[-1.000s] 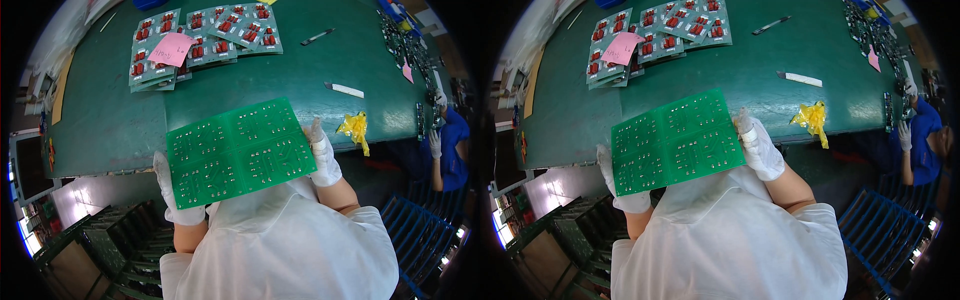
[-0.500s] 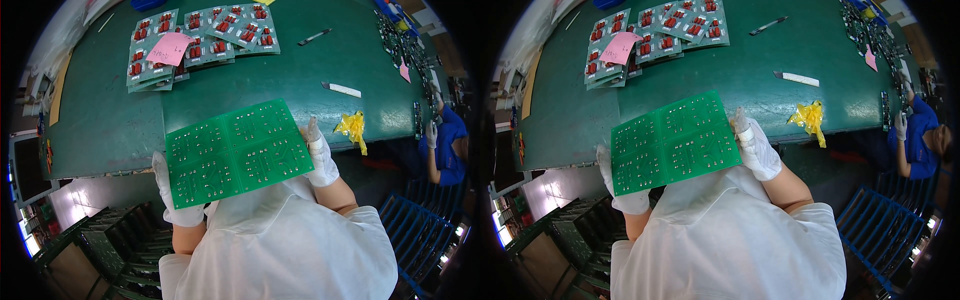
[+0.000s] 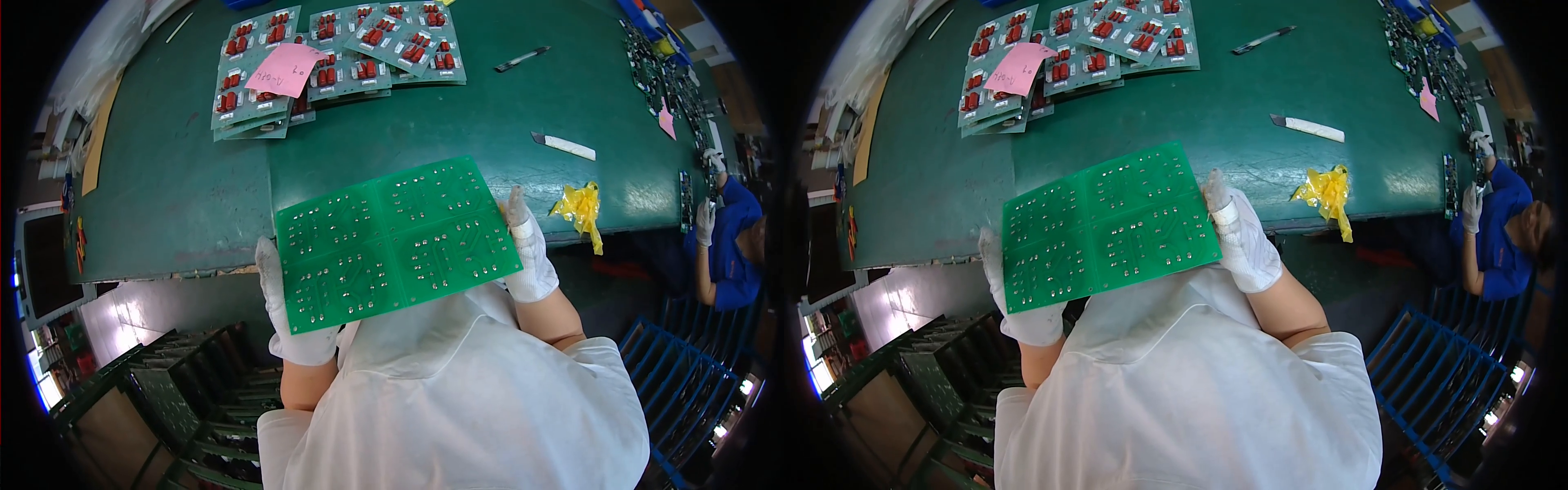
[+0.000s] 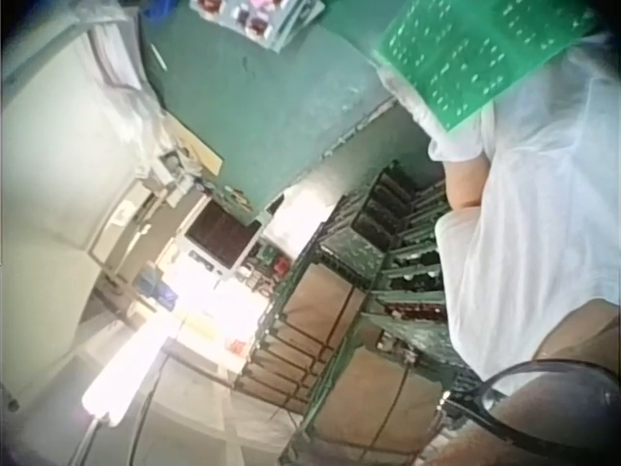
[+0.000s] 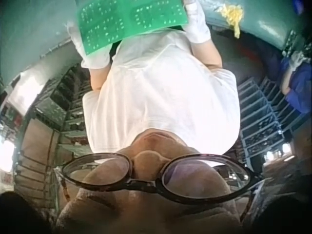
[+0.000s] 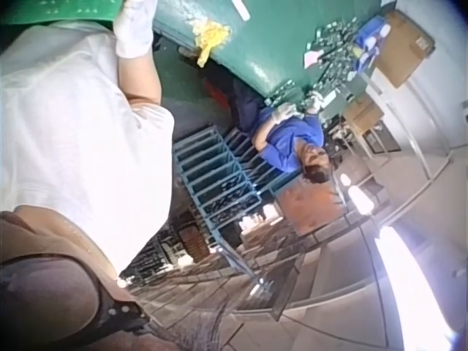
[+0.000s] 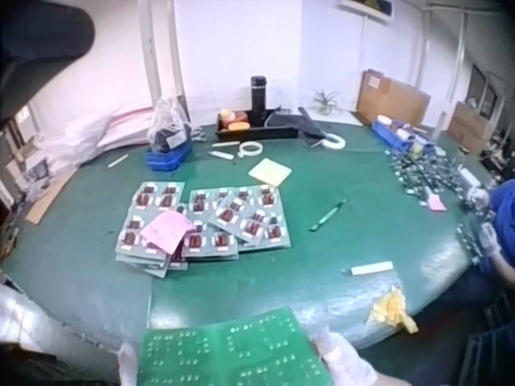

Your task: The person prepares circuit boards with red components on an electronics assembly line.

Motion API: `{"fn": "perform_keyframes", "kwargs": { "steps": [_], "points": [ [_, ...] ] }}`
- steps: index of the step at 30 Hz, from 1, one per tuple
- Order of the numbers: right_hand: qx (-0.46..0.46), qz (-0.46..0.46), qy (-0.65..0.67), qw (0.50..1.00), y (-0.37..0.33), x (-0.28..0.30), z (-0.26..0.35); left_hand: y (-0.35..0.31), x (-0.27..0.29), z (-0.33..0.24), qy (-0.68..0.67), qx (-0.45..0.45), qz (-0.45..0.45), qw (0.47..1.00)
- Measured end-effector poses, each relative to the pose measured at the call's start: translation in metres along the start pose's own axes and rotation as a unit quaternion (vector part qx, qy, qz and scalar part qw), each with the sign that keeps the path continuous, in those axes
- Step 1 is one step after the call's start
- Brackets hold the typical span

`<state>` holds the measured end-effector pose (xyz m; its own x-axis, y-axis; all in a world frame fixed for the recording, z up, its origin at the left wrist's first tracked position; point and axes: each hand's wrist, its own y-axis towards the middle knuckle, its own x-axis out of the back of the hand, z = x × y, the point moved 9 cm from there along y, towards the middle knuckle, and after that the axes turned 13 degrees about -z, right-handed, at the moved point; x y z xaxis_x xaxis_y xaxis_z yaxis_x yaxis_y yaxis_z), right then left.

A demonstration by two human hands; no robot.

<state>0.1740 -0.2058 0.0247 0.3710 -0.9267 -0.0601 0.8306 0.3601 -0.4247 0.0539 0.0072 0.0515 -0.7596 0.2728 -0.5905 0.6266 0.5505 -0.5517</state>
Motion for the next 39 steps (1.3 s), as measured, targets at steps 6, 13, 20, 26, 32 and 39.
{"fn": "perform_keyframes", "kwargs": {
  "steps": [6,13,20,26,32,39],
  "points": [
    [0.139,-0.068,-0.048,0.987,0.008,0.007,0.009,0.000,-0.003,0.005,-0.023,0.027,0.000,0.999],
    [0.177,-0.076,-0.144,0.971,0.011,0.013,-0.002,0.000,-0.006,0.008,-0.049,0.047,-0.013,0.998],
    [0.051,-0.022,-0.020,0.998,0.017,0.006,-0.004,0.000,-0.005,0.009,-0.054,0.053,-0.013,0.997],
    [0.156,-0.034,-0.123,0.979,0.012,0.002,0.014,0.001,-0.011,0.007,-0.066,0.047,0.011,0.997],
    [0.036,-0.031,-0.004,0.999,0.011,-0.007,0.014,0.002,-0.016,0.013,-0.102,0.107,0.078,0.986],
    [0.028,-0.043,-0.009,0.999,0.012,-0.004,0.007,0.001,-0.020,0.015,-0.096,0.110,0.043,0.988]
  ]
}}
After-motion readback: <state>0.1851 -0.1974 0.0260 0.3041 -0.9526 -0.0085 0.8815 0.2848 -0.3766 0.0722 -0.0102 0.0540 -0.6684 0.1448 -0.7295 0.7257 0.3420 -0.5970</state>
